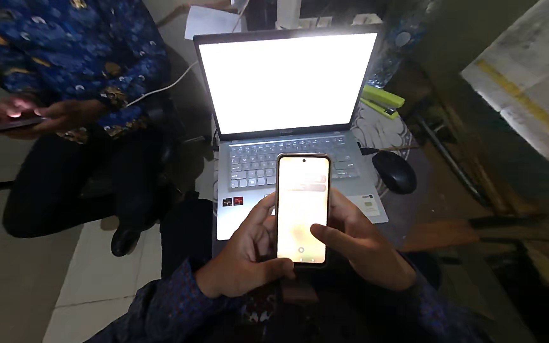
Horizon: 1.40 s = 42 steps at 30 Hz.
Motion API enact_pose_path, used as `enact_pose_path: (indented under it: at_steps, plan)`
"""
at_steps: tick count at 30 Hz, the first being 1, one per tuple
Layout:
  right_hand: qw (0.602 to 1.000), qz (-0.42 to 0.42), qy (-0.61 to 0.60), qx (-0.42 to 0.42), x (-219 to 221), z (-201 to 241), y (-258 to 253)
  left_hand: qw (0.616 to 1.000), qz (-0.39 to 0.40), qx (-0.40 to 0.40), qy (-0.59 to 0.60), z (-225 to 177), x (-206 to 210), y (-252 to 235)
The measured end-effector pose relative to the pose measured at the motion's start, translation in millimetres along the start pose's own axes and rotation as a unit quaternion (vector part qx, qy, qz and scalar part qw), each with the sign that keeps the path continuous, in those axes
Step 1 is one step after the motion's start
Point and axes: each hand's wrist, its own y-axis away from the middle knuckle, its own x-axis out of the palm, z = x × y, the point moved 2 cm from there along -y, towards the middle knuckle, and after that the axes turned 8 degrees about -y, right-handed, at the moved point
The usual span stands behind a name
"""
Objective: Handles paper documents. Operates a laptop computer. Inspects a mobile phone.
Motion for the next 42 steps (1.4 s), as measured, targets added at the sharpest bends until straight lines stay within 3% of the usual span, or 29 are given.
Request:
enact_pose_path:
  at_steps: [8,21,33,42]
  plan:
    - [1.000,-0.019,0.015,-0.009,0,-4,0,1.000,0.003,0.000,0.012,2,-3,-1]
    - [0.977,-0.198,0.081,0.028,-2,12,-16,1.000,0.022,0.012,0.011,1,-3,-2]
    - [0.998,-0.053,0.024,-0.008,-3,5,-6,1.000,0.010,0.005,0.014,0,-4,0]
    - [0.996,-0.003,0.085,-0.005,2,-6,7,1.000,-0.004,0.014,0.013,0,-4,0]
